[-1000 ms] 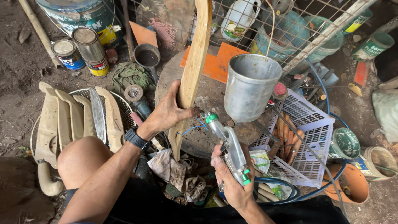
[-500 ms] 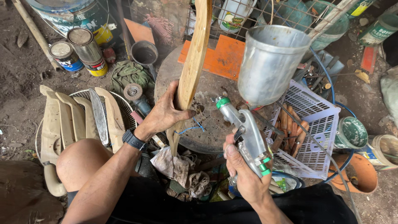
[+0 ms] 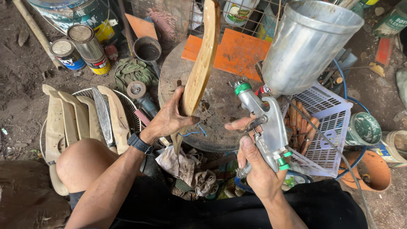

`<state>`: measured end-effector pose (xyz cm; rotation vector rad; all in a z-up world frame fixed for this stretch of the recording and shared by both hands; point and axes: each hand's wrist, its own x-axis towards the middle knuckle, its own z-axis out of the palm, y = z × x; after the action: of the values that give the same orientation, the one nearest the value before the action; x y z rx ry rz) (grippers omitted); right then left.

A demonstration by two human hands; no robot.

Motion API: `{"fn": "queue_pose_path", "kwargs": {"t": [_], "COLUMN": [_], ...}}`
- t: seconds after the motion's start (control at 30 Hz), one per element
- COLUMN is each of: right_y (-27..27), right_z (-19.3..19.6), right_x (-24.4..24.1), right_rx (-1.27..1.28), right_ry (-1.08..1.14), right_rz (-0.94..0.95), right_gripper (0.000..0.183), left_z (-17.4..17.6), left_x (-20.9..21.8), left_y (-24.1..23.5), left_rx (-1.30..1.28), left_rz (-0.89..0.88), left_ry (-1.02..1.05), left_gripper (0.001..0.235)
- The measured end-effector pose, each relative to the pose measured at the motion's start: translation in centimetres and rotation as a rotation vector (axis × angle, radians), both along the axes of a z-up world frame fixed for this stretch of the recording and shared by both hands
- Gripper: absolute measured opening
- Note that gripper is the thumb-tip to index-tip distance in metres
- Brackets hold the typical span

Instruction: The person sits on the ground and uses a spray gun to apply a finish to wooden tool handles. They wipe a handle with a cloth, then spray it, and repeat the process on a second handle.

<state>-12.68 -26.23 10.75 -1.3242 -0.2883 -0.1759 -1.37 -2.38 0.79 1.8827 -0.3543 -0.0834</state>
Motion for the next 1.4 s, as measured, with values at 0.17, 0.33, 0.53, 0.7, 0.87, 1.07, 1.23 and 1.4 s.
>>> {"fn": "queue_pose_path", "kwargs": {"t": [0.17, 0.33, 0.53, 0.7, 0.87, 1.07, 1.23, 1.4], "right_y": [0.0, 0.3, 0.7, 1.0, 1.2, 1.5, 2.0, 1.9], "right_z": [-1.4, -3.2, -4.7, -5.5, -6.1, -6.1, -4.7, -3.9], "right_x": [-0.6, -1.4, -2.2, -2.9, -3.2, -3.4, -3.3, -2.9], "right_rx": [0.078, 0.047, 0.015, -0.013, -0.056, -0.135, -0.179, -0.273], "right_ry": [0.042, 0.141, 0.160, 0.204, 0.186, 0.214, 0.231, 0.245], "right_rz": [-0.001, -0.017, 0.000, 0.013, 0.063, 0.065, 0.089, 0.094], "right_gripper": [0.036, 0.032, 0.028, 0.027, 0.029, 0.028, 0.029, 0.033], "left_z": [-0.4, -1.6, -2.7, -2.6, -2.1, -2.0, -2.1, -1.8], "left_x": [-0.5, -0.9, -1.7, -1.6, -1.3, -0.8, -0.5, -0.6], "left_y": [-0.1, -0.1, 0.1, 0.3, 0.5, 0.8, 1.2, 1.3], "left_rx": [0.022, 0.049, -0.030, -0.070, -0.115, -0.191, -0.285, -0.266], "left_rz": [-0.006, 0.012, 0.002, 0.032, 0.051, 0.050, 0.078, 0.167], "left_ry": [0.003, 0.050, 0.043, 0.075, 0.083, 0.115, 0.131, 0.089], "left_gripper": [0.089, 0.091, 0.092, 0.087, 0.085, 0.085, 0.097, 0.086]}}
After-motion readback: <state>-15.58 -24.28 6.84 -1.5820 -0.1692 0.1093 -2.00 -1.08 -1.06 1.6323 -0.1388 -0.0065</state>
